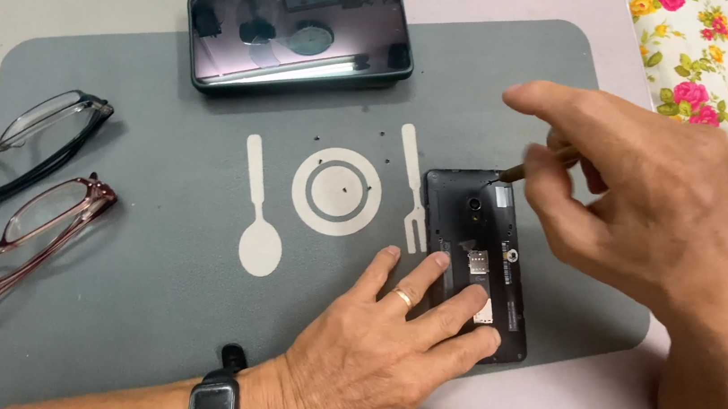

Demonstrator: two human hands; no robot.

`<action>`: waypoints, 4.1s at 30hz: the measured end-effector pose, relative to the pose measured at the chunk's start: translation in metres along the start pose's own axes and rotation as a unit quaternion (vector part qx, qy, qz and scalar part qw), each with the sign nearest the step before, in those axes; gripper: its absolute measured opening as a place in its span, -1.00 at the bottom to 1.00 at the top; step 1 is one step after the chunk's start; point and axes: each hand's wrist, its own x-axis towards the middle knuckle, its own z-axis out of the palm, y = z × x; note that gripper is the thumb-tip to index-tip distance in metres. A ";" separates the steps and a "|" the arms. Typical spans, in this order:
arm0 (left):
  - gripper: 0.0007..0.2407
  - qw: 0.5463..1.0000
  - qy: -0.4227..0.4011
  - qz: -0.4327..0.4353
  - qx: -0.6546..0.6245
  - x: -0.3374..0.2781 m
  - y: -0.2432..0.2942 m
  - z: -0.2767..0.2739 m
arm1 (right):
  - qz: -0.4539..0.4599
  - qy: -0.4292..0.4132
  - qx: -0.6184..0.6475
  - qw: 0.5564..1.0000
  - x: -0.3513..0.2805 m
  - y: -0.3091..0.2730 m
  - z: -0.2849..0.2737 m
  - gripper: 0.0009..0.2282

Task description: The person uses a screwdriver to remove screws from the back of a disassembled electronic device placed on a table mat. They then use a small tool to pry and adjust internal components within the device's casing.

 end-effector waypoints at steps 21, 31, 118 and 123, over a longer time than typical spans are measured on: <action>-0.69 0.999 -0.003 0.009 0.038 0.002 0.001 -0.006 | -0.008 0.014 0.045 0.999 -0.011 0.010 0.002 -0.84; -0.79 0.982 0.052 0.025 0.177 -0.005 0.014 -0.001 | -0.019 0.005 0.035 0.999 -0.006 0.009 -0.003 -0.69; -0.85 0.982 0.009 0.081 0.171 -0.031 0.032 0.009 | 0.007 0.033 0.084 0.996 -0.019 0.031 0.018 -0.89; -0.86 0.981 0.012 0.072 0.182 -0.034 0.033 0.011 | -0.080 0.060 0.107 0.989 -0.003 0.012 0.008 -0.69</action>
